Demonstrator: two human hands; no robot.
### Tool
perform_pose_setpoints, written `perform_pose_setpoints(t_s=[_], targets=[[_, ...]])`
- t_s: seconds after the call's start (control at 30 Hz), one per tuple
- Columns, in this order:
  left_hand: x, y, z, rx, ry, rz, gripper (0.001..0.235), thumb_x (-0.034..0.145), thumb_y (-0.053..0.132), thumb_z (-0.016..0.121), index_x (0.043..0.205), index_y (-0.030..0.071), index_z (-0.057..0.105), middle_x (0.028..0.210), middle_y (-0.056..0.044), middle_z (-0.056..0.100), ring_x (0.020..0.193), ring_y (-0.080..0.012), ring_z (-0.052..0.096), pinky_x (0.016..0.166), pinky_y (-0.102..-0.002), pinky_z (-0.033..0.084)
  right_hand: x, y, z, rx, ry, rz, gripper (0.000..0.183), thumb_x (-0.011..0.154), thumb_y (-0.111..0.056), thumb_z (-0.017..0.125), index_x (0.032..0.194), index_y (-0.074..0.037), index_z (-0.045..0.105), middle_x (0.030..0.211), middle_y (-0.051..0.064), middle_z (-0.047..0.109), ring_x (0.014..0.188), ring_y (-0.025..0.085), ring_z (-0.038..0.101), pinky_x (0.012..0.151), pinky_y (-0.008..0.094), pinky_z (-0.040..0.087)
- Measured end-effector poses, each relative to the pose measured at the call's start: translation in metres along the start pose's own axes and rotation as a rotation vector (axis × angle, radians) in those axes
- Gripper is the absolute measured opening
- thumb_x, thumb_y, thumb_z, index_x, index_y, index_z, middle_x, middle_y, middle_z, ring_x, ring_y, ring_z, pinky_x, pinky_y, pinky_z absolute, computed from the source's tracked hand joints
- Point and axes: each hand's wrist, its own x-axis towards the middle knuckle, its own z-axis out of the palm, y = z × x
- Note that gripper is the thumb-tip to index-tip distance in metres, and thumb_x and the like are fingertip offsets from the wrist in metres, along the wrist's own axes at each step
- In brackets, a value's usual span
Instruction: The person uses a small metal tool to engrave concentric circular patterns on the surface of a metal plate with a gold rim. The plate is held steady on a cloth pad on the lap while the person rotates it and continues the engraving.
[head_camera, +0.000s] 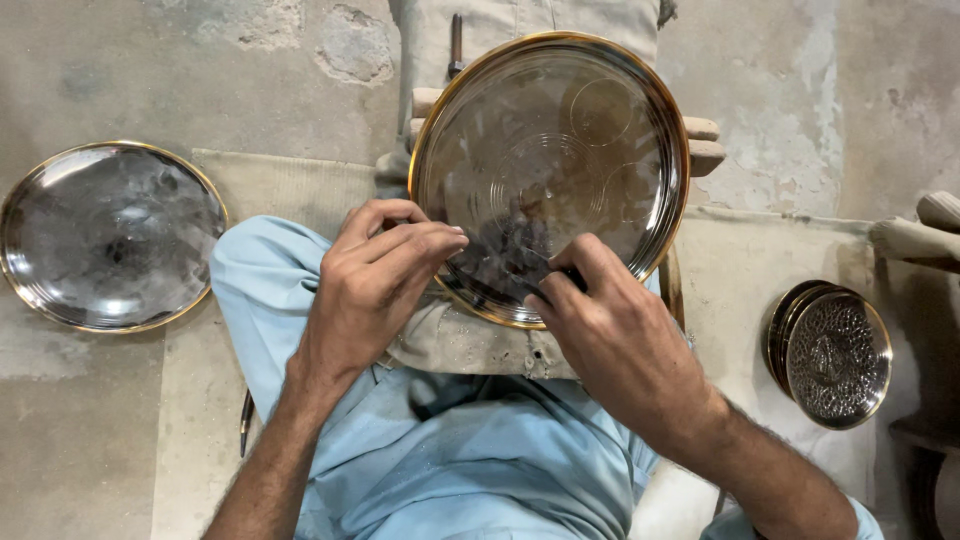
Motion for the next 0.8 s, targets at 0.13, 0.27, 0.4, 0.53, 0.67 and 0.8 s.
perform_pose_setpoints(t_s=[0.13, 0.27, 0.4, 0.53, 0.67, 0.8], targets=[[0.003, -0.001, -0.001, 0.006, 0.012, 0.013, 0.023, 0.089, 0.004, 0.080, 0.111, 0.007, 0.075, 0.106, -0.004, 0.076, 0.107, -0.0249, 0.067, 0.092, -0.038, 0.057, 0.000, 0.001, 0.002, -0.025, 0.006, -0.006, 0.036, 0.090, -0.009, 0.069, 0.119, 0.012, 0.065, 0.103, 0.020, 0.060, 0.087, 0.026, 0.065, 0.074, 0.037, 0.060], [0.006, 0.000, -0.005, 0.017, 0.029, 0.016, 0.023, 0.089, 0.005, 0.080, 0.111, 0.007, 0.075, 0.107, -0.004, 0.077, 0.107, -0.0248, 0.068, 0.091, -0.037, 0.058, -0.001, 0.003, 0.004, -0.207, -0.053, -0.067, 0.047, 0.084, 0.001, 0.065, 0.129, 0.013, 0.063, 0.112, 0.019, 0.064, 0.098, 0.025, 0.067, 0.082, 0.034, 0.062], [0.007, 0.000, -0.011, 0.019, 0.018, 0.012, 0.022, 0.089, 0.004, 0.080, 0.110, 0.006, 0.075, 0.107, -0.005, 0.077, 0.106, -0.0256, 0.068, 0.091, -0.038, 0.058, 0.002, 0.005, 0.000, -0.285, -0.174, -0.252, 0.036, 0.077, -0.006, 0.068, 0.111, 0.004, 0.071, 0.103, 0.012, 0.066, 0.093, 0.023, 0.066, 0.069, 0.036, 0.062], [0.012, -0.001, -0.009, -0.020, -0.013, 0.006, 0.020, 0.090, 0.004, 0.080, 0.109, 0.005, 0.075, 0.104, -0.006, 0.076, 0.103, -0.0256, 0.068, 0.088, -0.038, 0.058, 0.016, 0.004, -0.005, -0.296, -0.274, -0.340, 0.015, 0.077, -0.008, 0.069, 0.089, 0.002, 0.073, 0.098, 0.009, 0.064, 0.088, 0.021, 0.062, 0.059, 0.035, 0.060], [0.015, -0.001, -0.003, -0.083, -0.064, 0.041, 0.020, 0.090, 0.005, 0.078, 0.110, 0.003, 0.074, 0.105, -0.007, 0.076, 0.103, -0.0274, 0.068, 0.087, -0.038, 0.058, 0.023, -0.002, -0.011, -0.286, -0.374, -0.334, 0.012, 0.073, -0.008, 0.070, 0.080, 0.001, 0.070, 0.091, 0.009, 0.061, 0.088, 0.022, 0.061, 0.058, 0.037, 0.060], [0.016, -0.002, 0.003, -0.117, -0.144, 0.069, 0.024, 0.087, 0.006, 0.076, 0.111, 0.002, 0.075, 0.109, -0.008, 0.076, 0.105, -0.0279, 0.069, 0.088, -0.039, 0.058, 0.024, -0.005, -0.009, -0.294, -0.375, -0.351, 0.011, 0.074, -0.005, 0.069, 0.081, 0.004, 0.069, 0.091, 0.009, 0.060, 0.089, 0.022, 0.062, 0.059, 0.035, 0.061]])
